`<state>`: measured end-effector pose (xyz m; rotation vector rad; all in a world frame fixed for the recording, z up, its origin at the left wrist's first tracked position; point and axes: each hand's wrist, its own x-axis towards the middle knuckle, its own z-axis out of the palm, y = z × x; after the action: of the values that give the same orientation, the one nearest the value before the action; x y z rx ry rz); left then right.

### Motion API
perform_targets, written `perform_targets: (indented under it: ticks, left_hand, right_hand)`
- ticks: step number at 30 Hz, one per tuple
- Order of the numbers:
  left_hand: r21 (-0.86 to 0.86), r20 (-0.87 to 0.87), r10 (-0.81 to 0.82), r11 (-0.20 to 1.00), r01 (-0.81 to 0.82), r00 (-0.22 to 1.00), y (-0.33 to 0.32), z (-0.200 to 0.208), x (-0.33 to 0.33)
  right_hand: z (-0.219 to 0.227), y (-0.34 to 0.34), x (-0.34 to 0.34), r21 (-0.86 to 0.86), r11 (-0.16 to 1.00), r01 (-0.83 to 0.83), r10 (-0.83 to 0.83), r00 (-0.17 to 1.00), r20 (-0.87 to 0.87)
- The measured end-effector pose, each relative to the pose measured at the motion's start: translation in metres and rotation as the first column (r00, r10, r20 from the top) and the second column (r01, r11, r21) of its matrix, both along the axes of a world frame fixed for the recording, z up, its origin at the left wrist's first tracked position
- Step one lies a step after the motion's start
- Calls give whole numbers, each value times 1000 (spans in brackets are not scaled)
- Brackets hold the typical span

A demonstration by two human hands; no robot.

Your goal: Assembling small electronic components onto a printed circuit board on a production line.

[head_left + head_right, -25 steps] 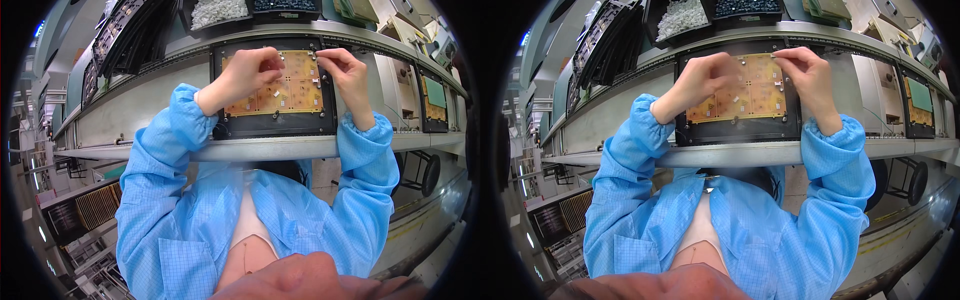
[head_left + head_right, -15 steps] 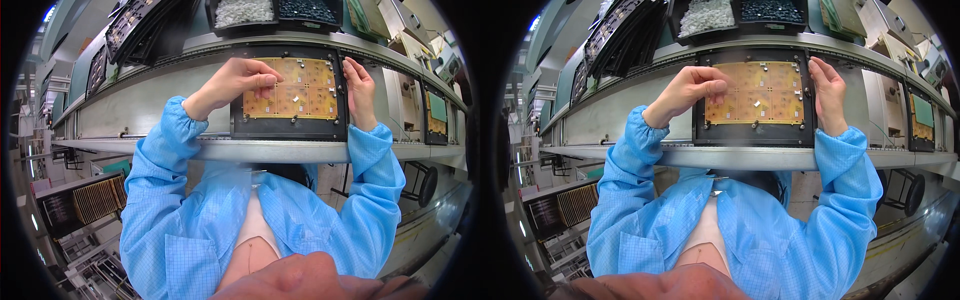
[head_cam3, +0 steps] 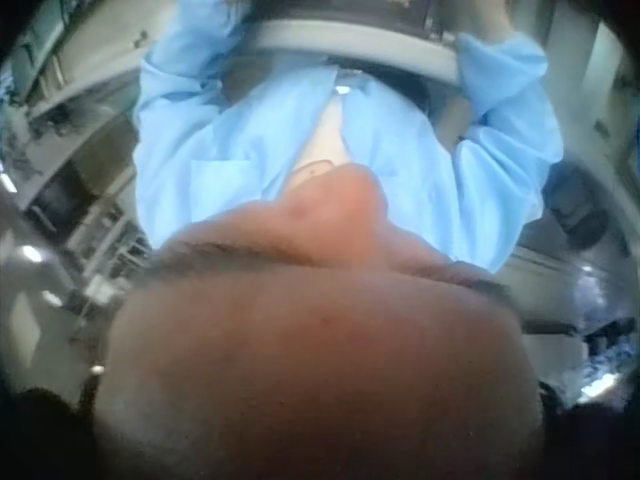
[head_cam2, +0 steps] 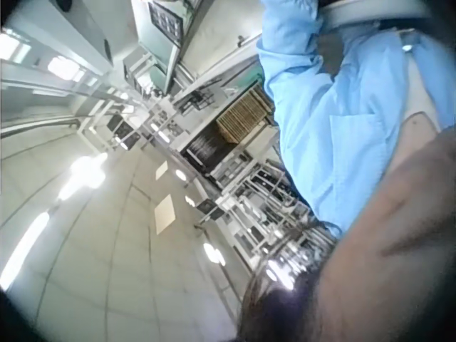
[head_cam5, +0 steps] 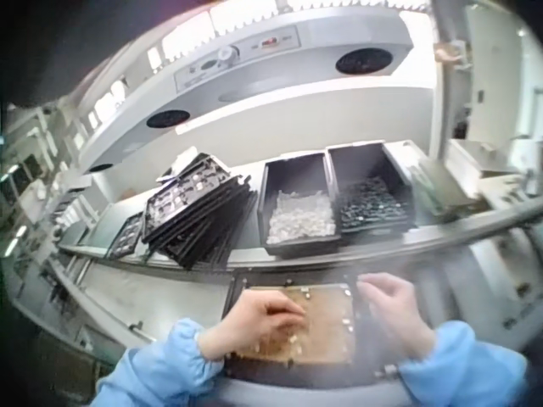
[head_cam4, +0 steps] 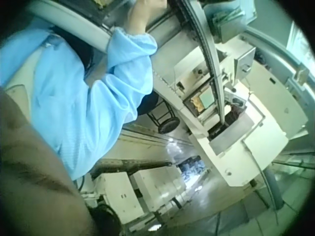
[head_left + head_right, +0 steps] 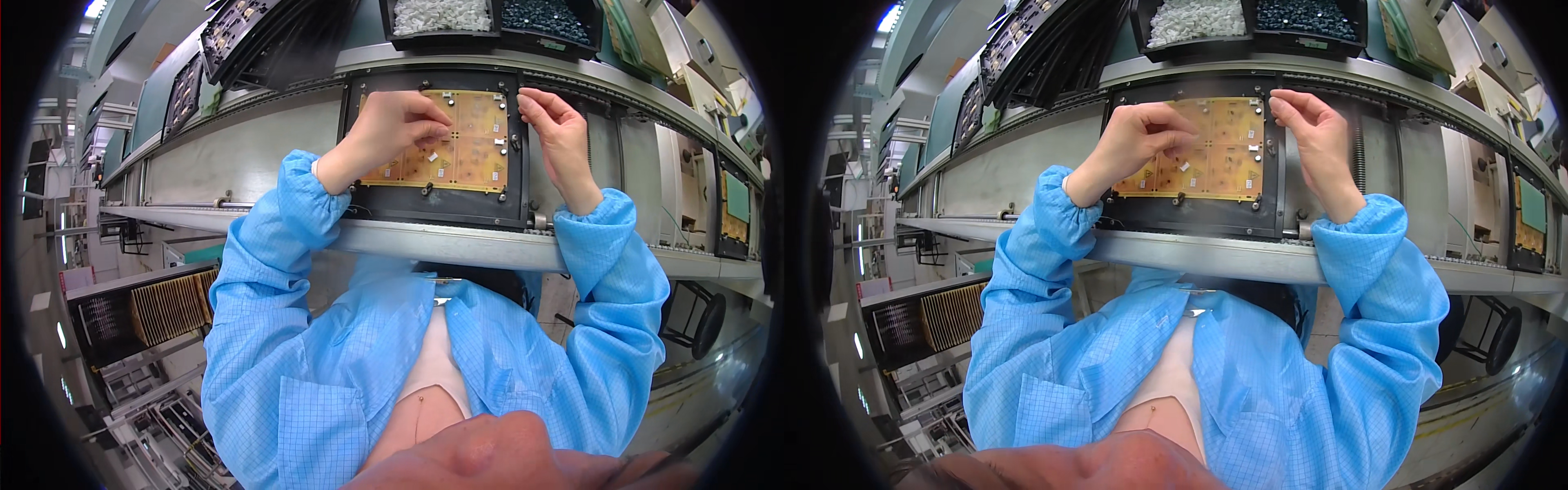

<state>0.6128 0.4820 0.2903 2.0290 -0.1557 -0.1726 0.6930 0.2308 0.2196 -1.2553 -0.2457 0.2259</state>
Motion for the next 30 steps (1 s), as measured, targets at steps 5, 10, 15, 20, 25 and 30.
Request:
perform_targets:
  ticks: [5,10,15,20,25,30]
  left_hand:
    - [39,91,-20,999,17,996,-1,-11,-3]
    - [332,301,-150,942,44,942,-5,-11,0]
    - [452,411,-200,892,-8,890,-9,-15,0]
    - [402,385,-117,914,-52,916,-6,-20,2]
    - [416,372,-109,907,-61,922,-11,-14,5]
    - [443,443,-148,893,-73,884,-12,-16,6]
  right_hand:
    - [7,-9,-1,-32,999,-14,14,1000,-23]
    - [13,-9,-4,-62,998,-20,20,1000,8]
    - [15,-9,-4,-97,995,-21,24,999,26]
    - [17,-7,-5,-102,995,-23,27,999,35]
    - [20,-10,0,-128,992,-5,15,997,80]
    - [24,-10,1,-138,990,-7,20,995,93]
